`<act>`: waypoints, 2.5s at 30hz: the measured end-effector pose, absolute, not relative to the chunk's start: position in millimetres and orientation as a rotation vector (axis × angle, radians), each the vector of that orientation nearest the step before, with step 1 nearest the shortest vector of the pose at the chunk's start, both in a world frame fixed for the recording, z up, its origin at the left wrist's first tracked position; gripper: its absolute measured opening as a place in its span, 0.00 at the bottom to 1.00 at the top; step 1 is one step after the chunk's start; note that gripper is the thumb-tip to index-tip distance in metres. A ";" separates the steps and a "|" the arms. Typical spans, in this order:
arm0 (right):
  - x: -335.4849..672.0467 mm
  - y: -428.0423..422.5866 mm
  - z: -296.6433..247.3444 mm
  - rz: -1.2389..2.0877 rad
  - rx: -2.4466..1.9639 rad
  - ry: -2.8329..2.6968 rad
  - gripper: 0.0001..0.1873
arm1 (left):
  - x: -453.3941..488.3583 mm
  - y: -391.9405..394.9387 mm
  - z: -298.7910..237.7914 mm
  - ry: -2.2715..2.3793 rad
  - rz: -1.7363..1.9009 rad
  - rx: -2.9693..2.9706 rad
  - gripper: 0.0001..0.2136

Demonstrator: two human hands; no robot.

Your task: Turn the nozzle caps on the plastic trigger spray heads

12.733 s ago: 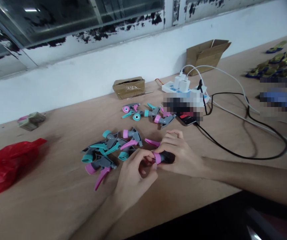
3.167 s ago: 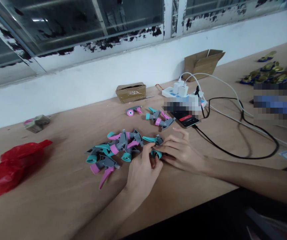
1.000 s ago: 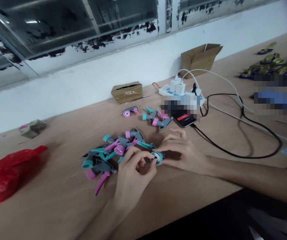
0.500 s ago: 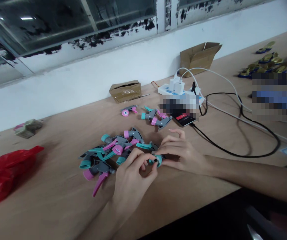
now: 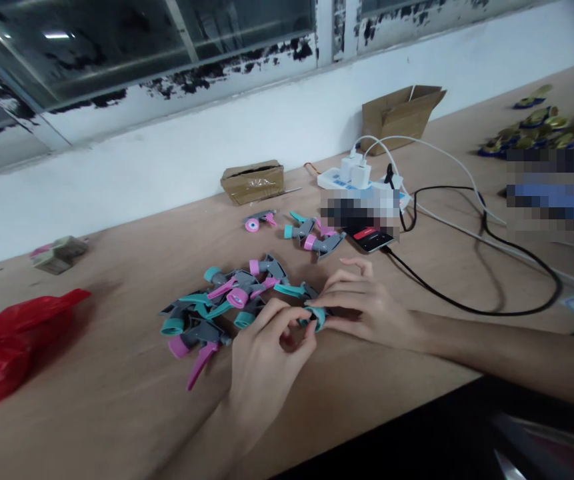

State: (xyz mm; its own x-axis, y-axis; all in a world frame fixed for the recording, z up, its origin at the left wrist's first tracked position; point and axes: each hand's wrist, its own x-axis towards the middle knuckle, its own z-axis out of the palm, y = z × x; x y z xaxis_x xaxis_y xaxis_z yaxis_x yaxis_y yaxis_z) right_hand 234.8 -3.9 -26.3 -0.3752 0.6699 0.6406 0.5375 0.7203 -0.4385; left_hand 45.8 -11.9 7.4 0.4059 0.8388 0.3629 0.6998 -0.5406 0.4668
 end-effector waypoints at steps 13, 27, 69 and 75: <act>233.2 -4.5 -25.2 0.167 -0.882 -2.050 0.10 | 47.2 -15.3 12.1 1.394 0.929 2.535 0.02; 229.7 -4.3 -23.5 0.140 -0.925 -2.019 0.08 | 47.2 -16.2 12.3 1.402 0.847 2.419 0.03; 234.0 10.3 -5.3 0.144 -0.990 -2.043 0.11 | 13.2 32.4 42.8 1.373 0.860 2.493 0.07; 205.8 11.0 -3.5 -0.169 -1.028 -2.232 0.10 | 2.2 132.3 45.4 1.746 0.570 2.388 0.15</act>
